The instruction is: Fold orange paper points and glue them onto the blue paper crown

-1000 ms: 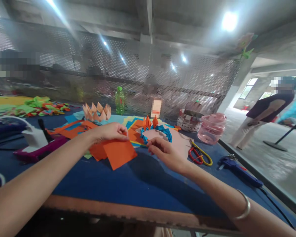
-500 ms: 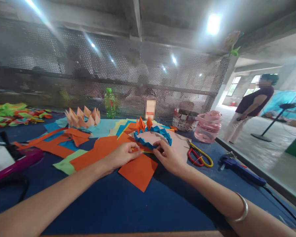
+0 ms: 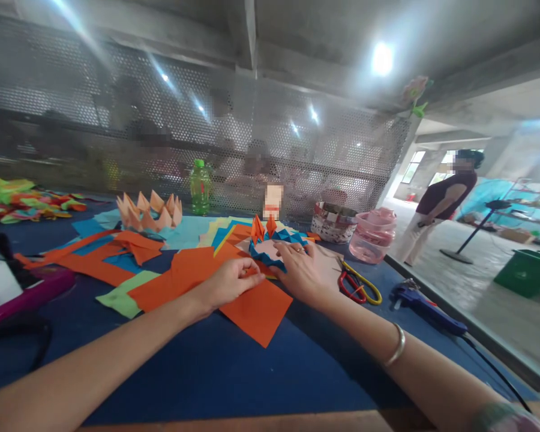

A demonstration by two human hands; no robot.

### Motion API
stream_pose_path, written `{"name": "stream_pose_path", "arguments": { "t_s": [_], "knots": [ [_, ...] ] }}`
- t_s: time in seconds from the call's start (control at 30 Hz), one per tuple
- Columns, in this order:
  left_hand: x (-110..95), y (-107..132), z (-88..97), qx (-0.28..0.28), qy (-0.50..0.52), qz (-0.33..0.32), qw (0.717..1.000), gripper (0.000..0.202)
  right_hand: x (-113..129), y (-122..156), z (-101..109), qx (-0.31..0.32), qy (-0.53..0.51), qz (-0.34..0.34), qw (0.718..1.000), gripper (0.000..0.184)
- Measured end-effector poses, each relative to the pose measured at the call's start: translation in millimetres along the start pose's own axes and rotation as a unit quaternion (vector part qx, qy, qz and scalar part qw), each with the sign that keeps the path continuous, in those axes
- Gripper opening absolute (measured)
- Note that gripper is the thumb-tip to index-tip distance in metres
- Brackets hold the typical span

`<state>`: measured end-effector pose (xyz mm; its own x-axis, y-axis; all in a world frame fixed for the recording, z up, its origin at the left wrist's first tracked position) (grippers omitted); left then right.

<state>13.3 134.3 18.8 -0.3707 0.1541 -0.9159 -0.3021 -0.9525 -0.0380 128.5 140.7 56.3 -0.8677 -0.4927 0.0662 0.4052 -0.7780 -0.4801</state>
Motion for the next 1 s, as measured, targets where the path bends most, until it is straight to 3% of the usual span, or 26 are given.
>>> {"name": "stream_pose_path", "arguments": {
  "t_s": [0.13,0.27,0.43,0.6,1.0],
  "knots": [
    [0,1,4.7,-0.006,-0.001,-0.007,1.000,0.042,5,-19,-11,0.018,-0.006,0.001,1.000,0.030],
    [2,2,9.8,-0.014,0.010,-0.013,1.000,0.037,1,-24,-8,0.026,-0.009,0.018,0.999,0.033],
    [9,1,9.4,-0.015,0.046,-0.014,0.999,0.031,-50,-27,-2,0.011,0.003,-0.037,0.999,0.035],
    [14,1,-3.5,0.030,0.098,-0.002,0.995,0.028,-88,-26,-14,0.017,0.003,-0.097,0.995,0.029],
    [21,6,-11.2,0.058,0.179,0.045,0.981,0.025,-88,-25,-21,0.019,-0.010,-0.094,0.995,0.028]
  ]
}}
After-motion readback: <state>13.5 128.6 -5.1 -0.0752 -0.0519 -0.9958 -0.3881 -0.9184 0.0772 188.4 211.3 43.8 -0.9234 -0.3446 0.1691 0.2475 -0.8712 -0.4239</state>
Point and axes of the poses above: each hand's wrist, its own y-axis away from the middle knuckle, its own z-axis out of the back of the hand, x = y × z, the point moved 10 cm from there along -y, towards the middle knuckle, and after that the axes turned 2 degrees about y, right-handed, at the moved point
